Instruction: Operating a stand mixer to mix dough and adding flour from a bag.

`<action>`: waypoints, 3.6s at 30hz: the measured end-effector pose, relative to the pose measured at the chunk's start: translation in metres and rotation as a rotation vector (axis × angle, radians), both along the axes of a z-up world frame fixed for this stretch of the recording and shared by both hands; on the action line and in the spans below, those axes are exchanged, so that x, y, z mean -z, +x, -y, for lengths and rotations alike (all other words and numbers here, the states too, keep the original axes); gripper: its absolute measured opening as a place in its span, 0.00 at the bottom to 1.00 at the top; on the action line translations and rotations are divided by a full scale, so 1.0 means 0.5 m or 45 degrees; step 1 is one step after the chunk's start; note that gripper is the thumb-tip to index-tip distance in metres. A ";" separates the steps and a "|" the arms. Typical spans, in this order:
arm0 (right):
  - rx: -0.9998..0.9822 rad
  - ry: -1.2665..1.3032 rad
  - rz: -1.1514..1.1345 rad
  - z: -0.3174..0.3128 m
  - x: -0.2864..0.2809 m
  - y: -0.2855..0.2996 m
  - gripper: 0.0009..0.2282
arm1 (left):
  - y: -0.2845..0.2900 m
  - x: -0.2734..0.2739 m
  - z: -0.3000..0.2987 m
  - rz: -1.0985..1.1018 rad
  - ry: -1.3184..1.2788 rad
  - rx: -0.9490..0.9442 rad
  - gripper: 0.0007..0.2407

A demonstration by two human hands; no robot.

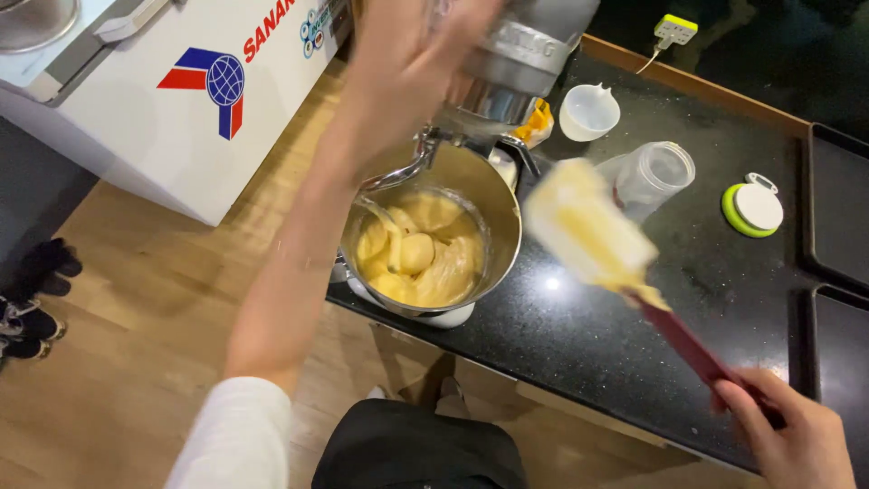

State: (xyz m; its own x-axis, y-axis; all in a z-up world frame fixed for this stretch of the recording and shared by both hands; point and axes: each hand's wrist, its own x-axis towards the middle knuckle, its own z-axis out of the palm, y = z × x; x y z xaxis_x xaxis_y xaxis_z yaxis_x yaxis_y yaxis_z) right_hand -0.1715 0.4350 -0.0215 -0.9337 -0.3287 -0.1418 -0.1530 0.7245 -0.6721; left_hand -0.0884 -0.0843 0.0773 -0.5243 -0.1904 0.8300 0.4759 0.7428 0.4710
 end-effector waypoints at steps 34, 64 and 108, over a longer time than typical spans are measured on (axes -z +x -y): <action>-1.578 1.685 -1.624 0.635 -0.131 -0.103 0.30 | 0.246 0.574 0.014 0.344 1.197 -0.478 0.28; -1.102 1.993 -0.114 0.288 0.055 -0.197 0.14 | 0.298 0.466 0.114 0.970 0.753 0.659 0.21; 0.924 -1.446 2.238 0.731 -0.024 0.387 0.16 | 0.191 0.286 0.132 0.573 0.663 0.251 0.09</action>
State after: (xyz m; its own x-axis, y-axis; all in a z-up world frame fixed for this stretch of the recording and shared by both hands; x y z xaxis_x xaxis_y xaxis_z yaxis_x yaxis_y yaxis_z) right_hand 0.0223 0.0696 -0.0097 -0.0807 -0.6142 -0.7850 0.9348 -0.3199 0.1542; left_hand 0.0072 -0.1501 -0.0659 -0.8600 -0.3693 0.3523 0.2545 0.2881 0.9232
